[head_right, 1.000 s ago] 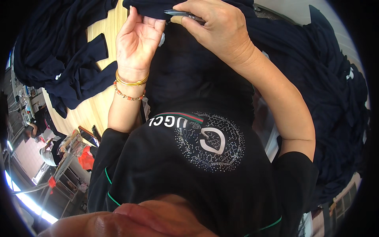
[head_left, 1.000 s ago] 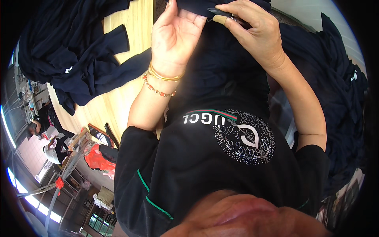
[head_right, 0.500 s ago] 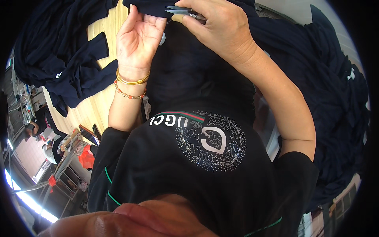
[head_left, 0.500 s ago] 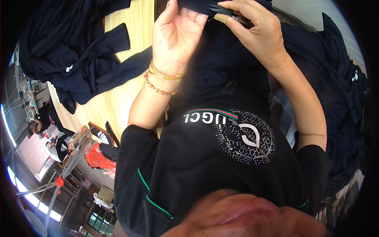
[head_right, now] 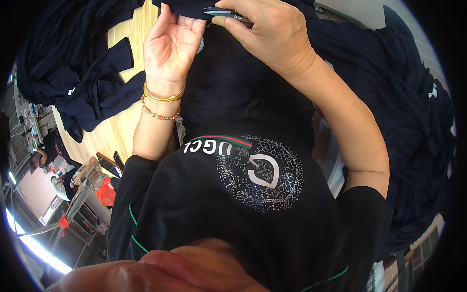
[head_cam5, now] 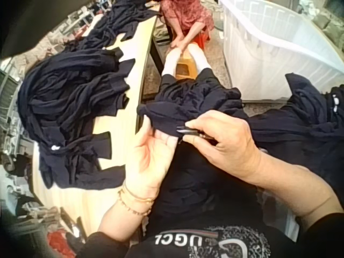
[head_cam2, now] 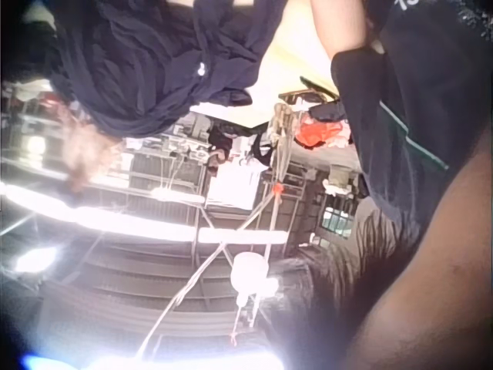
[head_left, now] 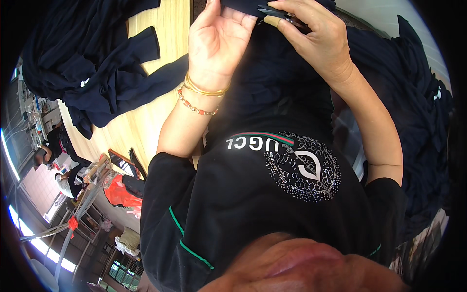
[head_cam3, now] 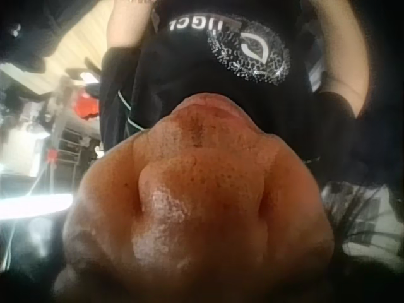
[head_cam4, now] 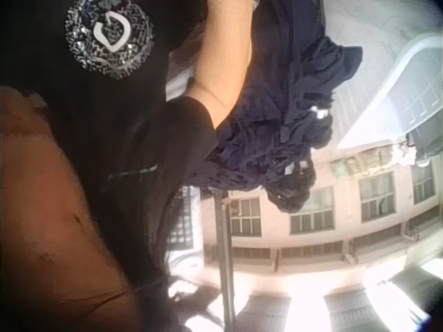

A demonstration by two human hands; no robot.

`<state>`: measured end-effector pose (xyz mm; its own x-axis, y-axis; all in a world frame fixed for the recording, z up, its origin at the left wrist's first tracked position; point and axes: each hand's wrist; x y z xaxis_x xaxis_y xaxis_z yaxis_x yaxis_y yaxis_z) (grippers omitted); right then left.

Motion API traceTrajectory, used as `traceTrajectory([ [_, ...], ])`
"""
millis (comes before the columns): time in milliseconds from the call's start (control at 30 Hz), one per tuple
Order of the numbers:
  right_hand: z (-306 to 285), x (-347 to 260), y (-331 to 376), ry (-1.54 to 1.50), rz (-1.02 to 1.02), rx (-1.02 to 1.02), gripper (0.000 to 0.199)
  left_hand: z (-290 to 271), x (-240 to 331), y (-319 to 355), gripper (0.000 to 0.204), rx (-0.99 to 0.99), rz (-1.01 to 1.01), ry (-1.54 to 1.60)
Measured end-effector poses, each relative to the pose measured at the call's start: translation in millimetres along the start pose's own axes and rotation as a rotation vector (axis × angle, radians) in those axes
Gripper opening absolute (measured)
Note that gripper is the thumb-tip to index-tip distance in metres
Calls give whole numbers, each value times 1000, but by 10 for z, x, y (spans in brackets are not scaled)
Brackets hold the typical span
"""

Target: Trimming excess threads from finished garments using small snips.

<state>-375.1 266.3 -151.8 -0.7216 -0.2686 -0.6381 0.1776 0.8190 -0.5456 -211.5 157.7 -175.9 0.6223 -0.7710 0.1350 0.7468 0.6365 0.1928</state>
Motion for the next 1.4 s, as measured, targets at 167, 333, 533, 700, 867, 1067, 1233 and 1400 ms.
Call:
traceTrajectory([
  [167, 8, 18, 9, 6, -24, 0, 22, -33, 1, -5, 28, 2, 2, -23],
  [333, 17, 115, 65, 83, -88, -22, 19, -130, 11, -13, 26, -22, -44, 8],
  [533, -139, 76, -126, -298, 169, 178, 23, 213, 411, 9, 12, -47, -168, -242],
  [700, -561, 508, -101, -522, 352, 425, 37, 1242, 1427, 555, 15, -55, 191, -840],
  [867, -767, 292, -255, -566, 228, 613, 26, 2218, 3220, 1720, 23, 585, 977, -2191],
  [1067, -707, 280, -232, -627, 6, 571, 30, 3291, 4819, 3221, 32, 2826, 755, -2754],
  [1233, -845, 385, -195, -679, 107, 605, 29, 3377, 5981, 4063, 41, 2607, 680, -3005],
  [1400, -818, 356, -255, -595, 258, 592, 27, 1475, 4514, 1193, 38, 944, 1142, -3097],
])
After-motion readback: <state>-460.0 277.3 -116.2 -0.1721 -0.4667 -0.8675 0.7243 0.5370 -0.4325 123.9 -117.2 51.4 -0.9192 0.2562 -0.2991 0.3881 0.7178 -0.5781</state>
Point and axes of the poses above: each hand's wrist, its own y-axis away from the middle knuckle, its own z-axis out of the palm, x = y × z, and after that the axes turned 3 degrees about -y, right-handed
